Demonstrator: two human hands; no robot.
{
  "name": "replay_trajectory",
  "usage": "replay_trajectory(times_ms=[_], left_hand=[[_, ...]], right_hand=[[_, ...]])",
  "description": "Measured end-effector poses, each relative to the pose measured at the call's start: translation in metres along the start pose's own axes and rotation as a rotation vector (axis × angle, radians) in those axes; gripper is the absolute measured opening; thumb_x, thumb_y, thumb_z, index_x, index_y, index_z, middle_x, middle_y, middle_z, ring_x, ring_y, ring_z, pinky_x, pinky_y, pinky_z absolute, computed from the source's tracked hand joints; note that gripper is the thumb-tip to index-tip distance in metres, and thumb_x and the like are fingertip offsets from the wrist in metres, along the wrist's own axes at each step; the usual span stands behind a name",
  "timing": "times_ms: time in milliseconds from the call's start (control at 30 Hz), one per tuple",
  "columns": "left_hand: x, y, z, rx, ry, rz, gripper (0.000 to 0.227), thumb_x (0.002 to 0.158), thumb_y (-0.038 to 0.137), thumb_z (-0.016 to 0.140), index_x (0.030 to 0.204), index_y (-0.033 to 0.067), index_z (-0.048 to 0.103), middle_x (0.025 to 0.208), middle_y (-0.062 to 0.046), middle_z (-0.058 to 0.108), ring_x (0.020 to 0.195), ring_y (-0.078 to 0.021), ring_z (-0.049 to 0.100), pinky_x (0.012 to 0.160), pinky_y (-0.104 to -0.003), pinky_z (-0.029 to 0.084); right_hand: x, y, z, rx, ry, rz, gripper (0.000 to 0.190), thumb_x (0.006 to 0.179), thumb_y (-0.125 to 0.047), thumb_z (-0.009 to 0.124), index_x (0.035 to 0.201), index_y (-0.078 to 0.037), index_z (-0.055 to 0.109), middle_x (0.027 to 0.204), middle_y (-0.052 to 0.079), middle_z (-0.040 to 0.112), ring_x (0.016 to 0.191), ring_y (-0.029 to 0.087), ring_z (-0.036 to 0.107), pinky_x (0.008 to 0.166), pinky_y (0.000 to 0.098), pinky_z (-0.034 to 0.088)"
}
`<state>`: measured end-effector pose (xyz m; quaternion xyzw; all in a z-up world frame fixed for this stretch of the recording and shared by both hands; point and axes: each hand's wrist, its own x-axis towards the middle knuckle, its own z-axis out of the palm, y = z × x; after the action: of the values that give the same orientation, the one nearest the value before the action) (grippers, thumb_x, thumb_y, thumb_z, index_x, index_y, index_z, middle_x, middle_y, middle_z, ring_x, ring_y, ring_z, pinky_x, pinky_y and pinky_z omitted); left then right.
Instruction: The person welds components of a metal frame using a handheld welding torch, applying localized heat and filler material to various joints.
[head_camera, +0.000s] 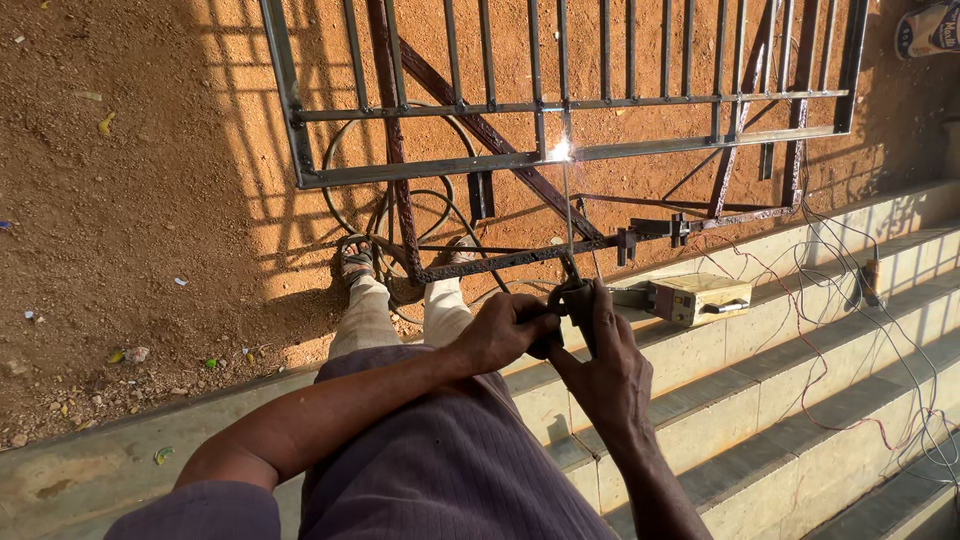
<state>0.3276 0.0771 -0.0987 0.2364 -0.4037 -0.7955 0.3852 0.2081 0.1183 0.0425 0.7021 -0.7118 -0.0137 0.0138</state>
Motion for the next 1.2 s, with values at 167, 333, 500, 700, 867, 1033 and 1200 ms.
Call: replay_trajectory(times_ms=[167,333,500,700,867,1033,1200], left_hand=[[0.000,0.001,0.000,-0.033,-0.010,-0.009,0.027,0.101,0.023,0.066,0.102,-0.0034,0.074,0.086,-0.011,0.077,0.075,-0.0145,0.075,0.069,-0.032,0.065],[0.001,0.005,-0.001,-0.038,0.008,-0.040,0.028,0.100,0.023,0.067,0.102,-0.0039,0.073,0.085,-0.012,0.077,0.073,-0.0148,0.075,0.067,-0.032,0.064],[0.001,0.008,-0.002,-0.021,0.009,-0.026,0.028,0.100,0.023,0.066,0.103,-0.0036,0.074,0.085,-0.012,0.077,0.072,-0.0145,0.074,0.067,-0.032,0.063],[0.006,0.011,-0.002,-0.056,0.010,-0.004,0.030,0.100,0.024,0.066,0.103,-0.0040,0.075,0.086,-0.011,0.078,0.074,-0.0142,0.074,0.067,-0.032,0.063],[0.009,0.016,-0.003,-0.043,0.023,0.009,0.032,0.100,0.026,0.067,0.103,-0.0045,0.075,0.086,-0.011,0.078,0.075,-0.0141,0.074,0.067,-0.032,0.062],[0.014,0.019,-0.002,-0.018,0.040,0.017,0.033,0.099,0.029,0.067,0.106,-0.0026,0.075,0.087,-0.010,0.078,0.075,-0.0135,0.075,0.068,-0.030,0.062],[0.015,0.021,-0.001,-0.030,0.033,0.017,0.034,0.099,0.029,0.067,0.104,-0.0032,0.076,0.087,-0.010,0.078,0.075,-0.0136,0.074,0.069,-0.031,0.061]], right_hand=[[0.001,-0.001,-0.001,0.001,-0.009,-0.003,0.111,0.067,-0.035,0.093,0.158,-0.014,0.035,0.112,0.015,0.071,0.094,0.032,0.074,0.063,0.0450,0.060],[0.004,-0.004,-0.005,-0.021,-0.042,0.025,0.110,0.067,-0.037,0.093,0.158,-0.017,0.035,0.109,0.014,0.071,0.091,0.032,0.074,0.062,0.0454,0.060],[0.011,-0.009,-0.013,-0.051,-0.085,0.036,0.107,0.069,-0.039,0.090,0.158,-0.018,0.035,0.108,0.014,0.070,0.090,0.032,0.074,0.062,0.0463,0.059],[0.021,-0.020,-0.028,-0.094,-0.146,0.091,0.106,0.069,-0.042,0.091,0.157,-0.019,0.037,0.107,0.013,0.070,0.090,0.034,0.073,0.065,0.0486,0.058],[0.029,-0.023,-0.036,-0.057,-0.113,0.047,0.107,0.067,-0.042,0.092,0.156,-0.016,0.040,0.107,0.015,0.070,0.091,0.035,0.073,0.066,0.0482,0.058],[0.035,-0.026,-0.042,-0.036,-0.089,-0.007,0.107,0.066,-0.041,0.093,0.155,-0.013,0.041,0.105,0.015,0.070,0.091,0.035,0.073,0.067,0.0481,0.058],[0.038,-0.030,-0.047,-0.054,-0.155,0.066,0.109,0.065,-0.043,0.092,0.156,-0.014,0.039,0.104,0.014,0.070,0.090,0.033,0.074,0.067,0.0480,0.058]])
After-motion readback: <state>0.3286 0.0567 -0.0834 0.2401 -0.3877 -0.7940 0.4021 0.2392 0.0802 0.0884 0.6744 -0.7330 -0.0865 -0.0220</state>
